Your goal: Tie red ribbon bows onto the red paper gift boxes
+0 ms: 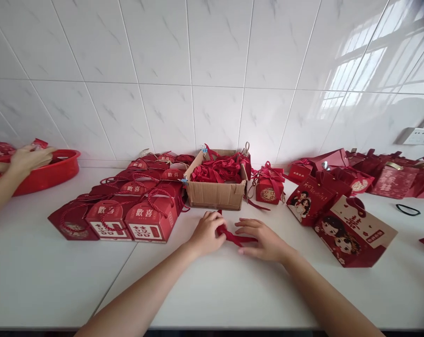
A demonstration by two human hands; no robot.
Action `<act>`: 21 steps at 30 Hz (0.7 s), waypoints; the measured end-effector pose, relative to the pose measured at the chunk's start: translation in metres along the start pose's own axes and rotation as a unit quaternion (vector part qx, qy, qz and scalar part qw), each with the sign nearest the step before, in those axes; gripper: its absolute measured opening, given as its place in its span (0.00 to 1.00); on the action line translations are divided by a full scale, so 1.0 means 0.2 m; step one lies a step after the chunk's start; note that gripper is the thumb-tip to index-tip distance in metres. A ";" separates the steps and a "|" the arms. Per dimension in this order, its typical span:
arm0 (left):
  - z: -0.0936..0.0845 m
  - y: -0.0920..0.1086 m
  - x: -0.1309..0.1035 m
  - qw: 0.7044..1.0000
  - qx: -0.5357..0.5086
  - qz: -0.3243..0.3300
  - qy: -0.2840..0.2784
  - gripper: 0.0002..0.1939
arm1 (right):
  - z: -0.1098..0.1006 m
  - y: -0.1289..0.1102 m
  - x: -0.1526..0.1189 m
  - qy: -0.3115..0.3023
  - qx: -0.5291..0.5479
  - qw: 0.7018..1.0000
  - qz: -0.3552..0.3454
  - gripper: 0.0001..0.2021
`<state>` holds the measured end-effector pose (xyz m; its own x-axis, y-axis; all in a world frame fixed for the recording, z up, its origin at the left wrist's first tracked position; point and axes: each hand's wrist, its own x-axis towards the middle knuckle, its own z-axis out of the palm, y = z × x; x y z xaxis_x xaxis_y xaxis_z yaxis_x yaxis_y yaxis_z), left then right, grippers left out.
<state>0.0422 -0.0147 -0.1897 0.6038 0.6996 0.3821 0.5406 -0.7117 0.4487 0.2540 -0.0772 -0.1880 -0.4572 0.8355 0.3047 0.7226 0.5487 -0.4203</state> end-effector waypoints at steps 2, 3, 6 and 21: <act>0.00 0.01 0.00 1.000 -0.009 0.007 0.017 0.04 | 0.01 -0.04 0.01 0.005 0.021 1.000 -0.021 0.20; -0.01 0.01 0.01 1.000 -0.012 0.008 0.025 0.04 | 0.02 -0.05 0.01 0.012 0.025 0.999 -0.022 0.16; -0.02 0.00 0.01 0.999 -0.019 0.002 0.049 0.06 | 0.03 -0.04 0.01 0.043 0.034 0.998 -0.007 0.15; -0.36 0.14 -0.17 0.982 0.071 0.020 0.176 0.15 | -0.06 0.15 -0.05 0.373 0.244 0.872 0.203 0.19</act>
<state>-0.0057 -0.0531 -0.1318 0.3999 0.6328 0.6630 0.6117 -0.7230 0.3211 0.2854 -0.0693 -0.1929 0.3813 0.8129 0.4402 0.3563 0.3102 -0.8814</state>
